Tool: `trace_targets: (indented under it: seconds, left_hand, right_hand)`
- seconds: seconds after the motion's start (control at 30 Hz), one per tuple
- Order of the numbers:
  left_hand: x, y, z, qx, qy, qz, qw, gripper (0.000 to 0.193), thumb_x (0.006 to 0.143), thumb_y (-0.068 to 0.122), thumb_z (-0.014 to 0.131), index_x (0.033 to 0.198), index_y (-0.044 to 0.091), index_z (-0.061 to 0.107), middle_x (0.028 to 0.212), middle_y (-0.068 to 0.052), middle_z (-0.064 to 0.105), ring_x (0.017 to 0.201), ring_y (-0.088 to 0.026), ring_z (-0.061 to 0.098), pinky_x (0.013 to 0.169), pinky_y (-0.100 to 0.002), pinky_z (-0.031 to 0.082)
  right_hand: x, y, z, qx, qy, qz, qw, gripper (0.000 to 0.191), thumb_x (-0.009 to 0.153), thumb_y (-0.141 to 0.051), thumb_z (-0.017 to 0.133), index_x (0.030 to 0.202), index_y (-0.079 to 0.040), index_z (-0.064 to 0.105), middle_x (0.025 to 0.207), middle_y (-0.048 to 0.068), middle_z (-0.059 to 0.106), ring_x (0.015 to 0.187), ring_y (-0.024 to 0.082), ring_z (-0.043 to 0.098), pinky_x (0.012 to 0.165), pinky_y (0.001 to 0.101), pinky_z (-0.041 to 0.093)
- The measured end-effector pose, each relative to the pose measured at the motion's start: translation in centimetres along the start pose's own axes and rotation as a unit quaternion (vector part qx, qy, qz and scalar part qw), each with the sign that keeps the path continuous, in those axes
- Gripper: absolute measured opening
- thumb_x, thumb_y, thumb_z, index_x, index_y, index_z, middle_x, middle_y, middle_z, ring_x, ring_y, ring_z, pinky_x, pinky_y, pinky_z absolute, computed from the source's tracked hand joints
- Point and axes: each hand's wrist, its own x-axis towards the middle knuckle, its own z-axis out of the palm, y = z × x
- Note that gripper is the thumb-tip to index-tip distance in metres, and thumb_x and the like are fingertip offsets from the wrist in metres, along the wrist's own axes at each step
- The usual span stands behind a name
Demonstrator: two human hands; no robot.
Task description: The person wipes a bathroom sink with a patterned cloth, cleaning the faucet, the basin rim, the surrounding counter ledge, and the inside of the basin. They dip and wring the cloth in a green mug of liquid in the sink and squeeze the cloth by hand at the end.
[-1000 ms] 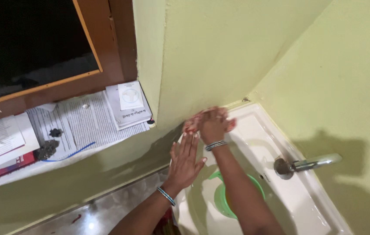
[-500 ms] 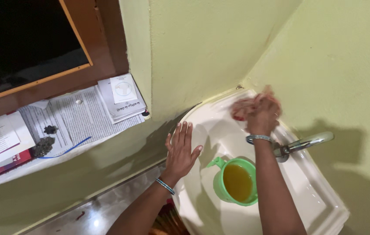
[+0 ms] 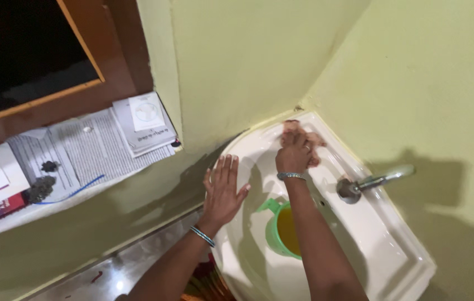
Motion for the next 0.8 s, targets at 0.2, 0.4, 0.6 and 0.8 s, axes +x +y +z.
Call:
trace_targets:
  seconds: [0.2,0.4,0.6,0.8]
  left_hand:
    - [0.0,-0.3,0.1,0.016,-0.019,-0.022,0.999,0.078,0.101,0.051,0.047,0.16,0.008,0.021,0.168,-0.013,0.02,0.156,-0.029,0.013,0.12,-0.059,0.008]
    - [0.0,-0.3,0.0,0.024,0.013,-0.011,1.0,0.078,0.1,0.051,0.047,0.16,0.007,0.023,0.168,-0.013,0.022,0.156,-0.03,0.014,0.119,-0.06,0.01]
    - [0.0,-0.3,-0.2,0.038,-0.008,-0.011,0.999,0.078,0.099,0.051,0.046,0.16,0.008,0.023,0.168,-0.014,0.021,0.155,-0.029,0.012,0.117,-0.061,0.011]
    - [0.0,-0.2,-0.7,0.04,-0.035,-0.018,0.998,0.078,0.099,0.052,0.046,0.16,0.008,0.022,0.167,-0.013,0.021,0.155,-0.03,0.013,0.118,-0.061,0.011]
  right_hand:
    - [-3.9,4.6,-3.8,0.094,0.012,-0.077,0.992,0.031,0.092,-0.01,0.063,0.123,-0.014,0.064,0.137,0.016,0.056,0.13,0.043,0.052,0.106,0.0556,0.047]
    - [-7.3,5.9,-5.4,0.019,0.042,0.028,0.999,0.04,0.088,-0.007,0.061,0.127,-0.014,0.066,0.13,0.02,0.056,0.12,0.042,0.054,0.097,0.0562,0.047]
    - [-0.9,5.0,-1.4,0.017,-0.008,0.106,0.994,0.033,0.103,-0.018,0.057,0.134,-0.008,0.061,0.139,0.024,0.048,0.129,0.047,0.047,0.098,0.0626,0.047]
    - [2.7,0.8,1.7,0.0,-0.033,0.142,0.989,0.046,0.089,-0.02,0.059,0.132,-0.004,0.055,0.144,0.031,0.04,0.125,0.052,0.043,0.088,0.0708,0.043]
